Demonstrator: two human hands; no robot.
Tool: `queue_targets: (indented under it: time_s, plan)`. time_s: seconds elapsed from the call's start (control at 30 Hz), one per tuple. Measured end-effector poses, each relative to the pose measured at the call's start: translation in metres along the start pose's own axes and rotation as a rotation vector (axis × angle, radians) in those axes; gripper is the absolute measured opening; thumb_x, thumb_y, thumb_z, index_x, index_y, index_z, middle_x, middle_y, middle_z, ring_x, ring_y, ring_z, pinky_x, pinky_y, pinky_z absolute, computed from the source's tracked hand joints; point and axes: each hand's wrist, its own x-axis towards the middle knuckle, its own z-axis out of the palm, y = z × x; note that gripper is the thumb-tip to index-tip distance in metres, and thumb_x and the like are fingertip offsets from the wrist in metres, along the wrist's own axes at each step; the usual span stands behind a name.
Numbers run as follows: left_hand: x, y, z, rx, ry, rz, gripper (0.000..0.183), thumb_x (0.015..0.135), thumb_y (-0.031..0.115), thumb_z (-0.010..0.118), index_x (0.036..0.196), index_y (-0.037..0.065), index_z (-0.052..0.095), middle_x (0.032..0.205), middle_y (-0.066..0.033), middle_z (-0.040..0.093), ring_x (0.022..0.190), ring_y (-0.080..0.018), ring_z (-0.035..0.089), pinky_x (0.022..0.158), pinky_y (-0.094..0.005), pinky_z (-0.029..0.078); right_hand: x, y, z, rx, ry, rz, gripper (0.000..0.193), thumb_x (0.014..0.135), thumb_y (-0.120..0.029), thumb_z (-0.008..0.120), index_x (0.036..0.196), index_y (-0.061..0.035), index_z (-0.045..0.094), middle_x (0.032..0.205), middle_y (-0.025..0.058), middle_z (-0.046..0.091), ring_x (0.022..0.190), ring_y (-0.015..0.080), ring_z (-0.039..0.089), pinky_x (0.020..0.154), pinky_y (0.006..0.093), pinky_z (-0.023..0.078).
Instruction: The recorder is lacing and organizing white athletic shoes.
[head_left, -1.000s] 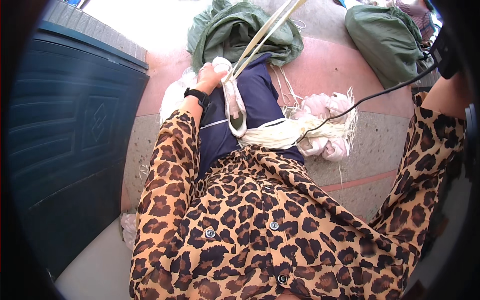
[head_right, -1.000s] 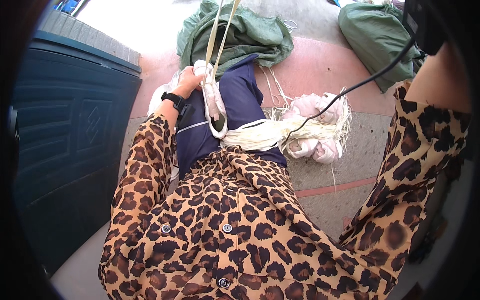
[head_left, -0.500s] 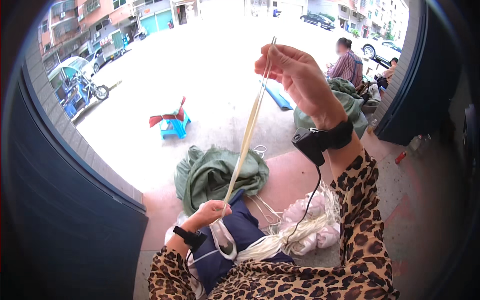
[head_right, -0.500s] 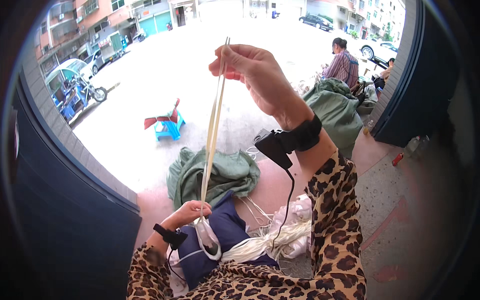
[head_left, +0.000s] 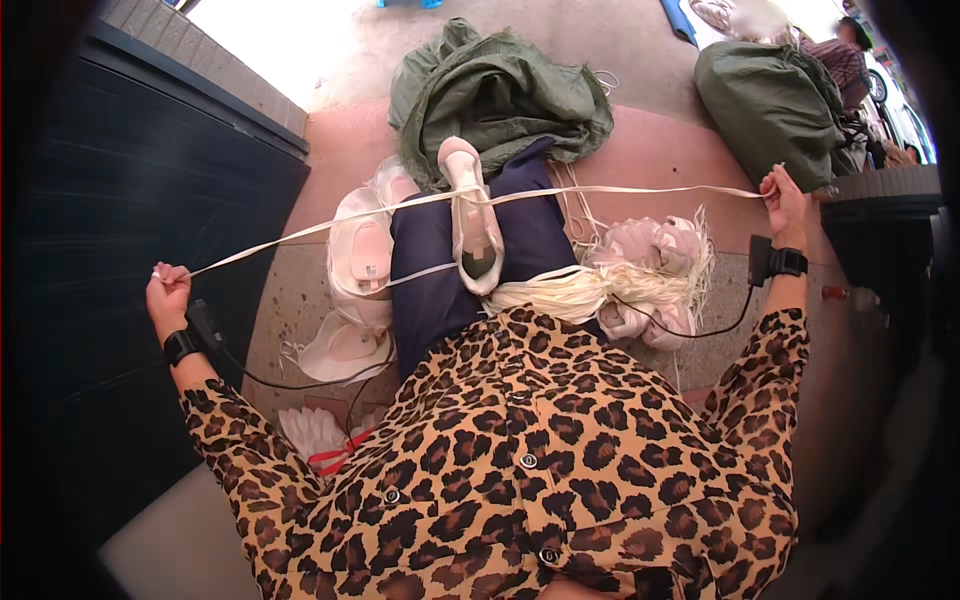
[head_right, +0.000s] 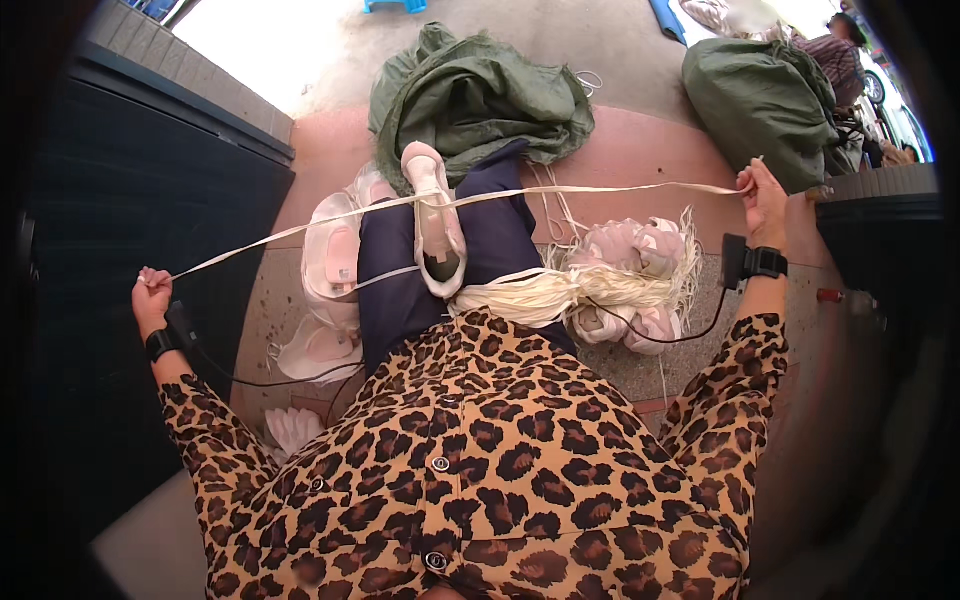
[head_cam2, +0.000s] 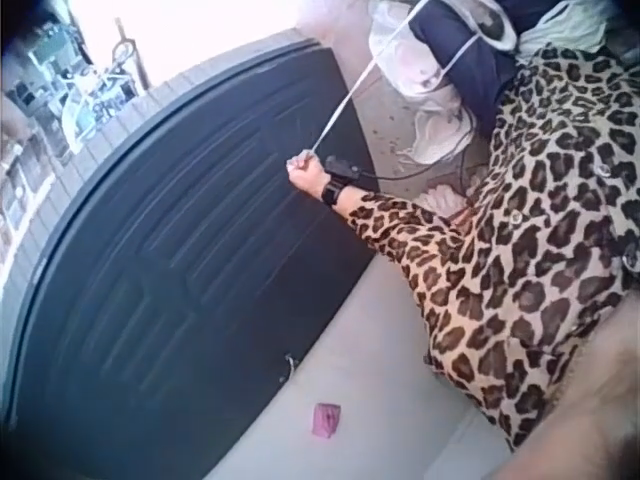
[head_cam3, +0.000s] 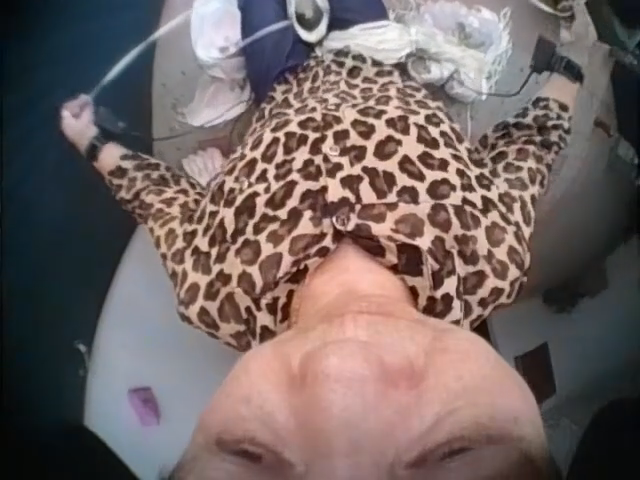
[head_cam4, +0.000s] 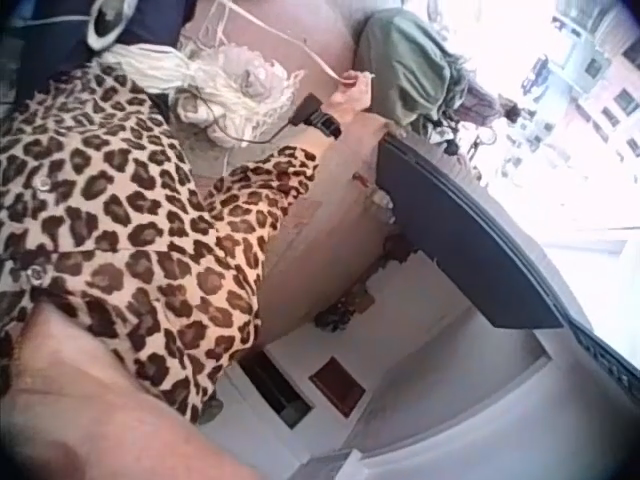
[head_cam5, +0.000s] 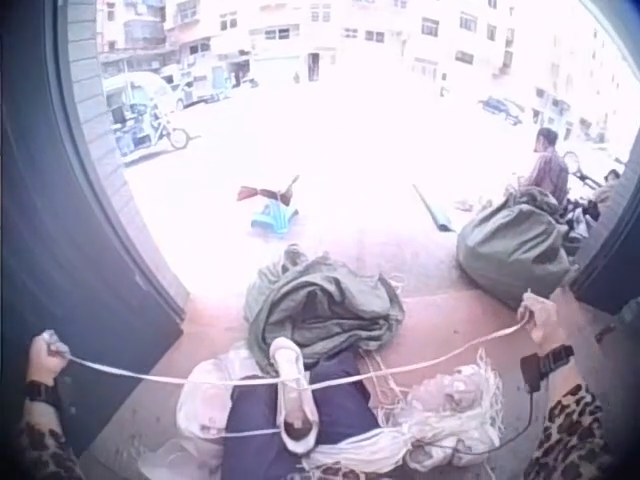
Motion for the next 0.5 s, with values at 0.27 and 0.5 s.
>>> queue_targets:
  time_s: [0.27,0.5]
  plan:
    - [-0.047,-0.270,0.089,0.652,-0.423,-0.482,0.014,0.080,0.006,0.059,0.092,0.001,0.057,0.073,-0.0040,0.054,0.059,-0.0145,0.051,0.055,-0.0297,0.043,-0.186,0.168,0.227,-0.538,-1.313,-0.068,0.022,0.087,-0.018,0.058,0.088,0.0031,0.063,0.074,0.0041,0.062,0.065,0.0145,0.056,0.063,0.0297,0.047]
    - [-0.116,-0.363,0.144,1.509,-0.633,-0.027,0.033,0.081,0.035,0.061,0.077,0.002,0.065,0.061,-0.0076,0.059,0.060,-0.0158,0.056,0.058,-0.0322,0.043,-0.196,0.199,0.286,-1.012,-1.048,-0.932,0.016,0.079,-0.012,0.052,0.077,0.0001,0.062,0.098,0.0145,0.060,0.098,0.0306,0.055,0.086,0.0385,0.043]
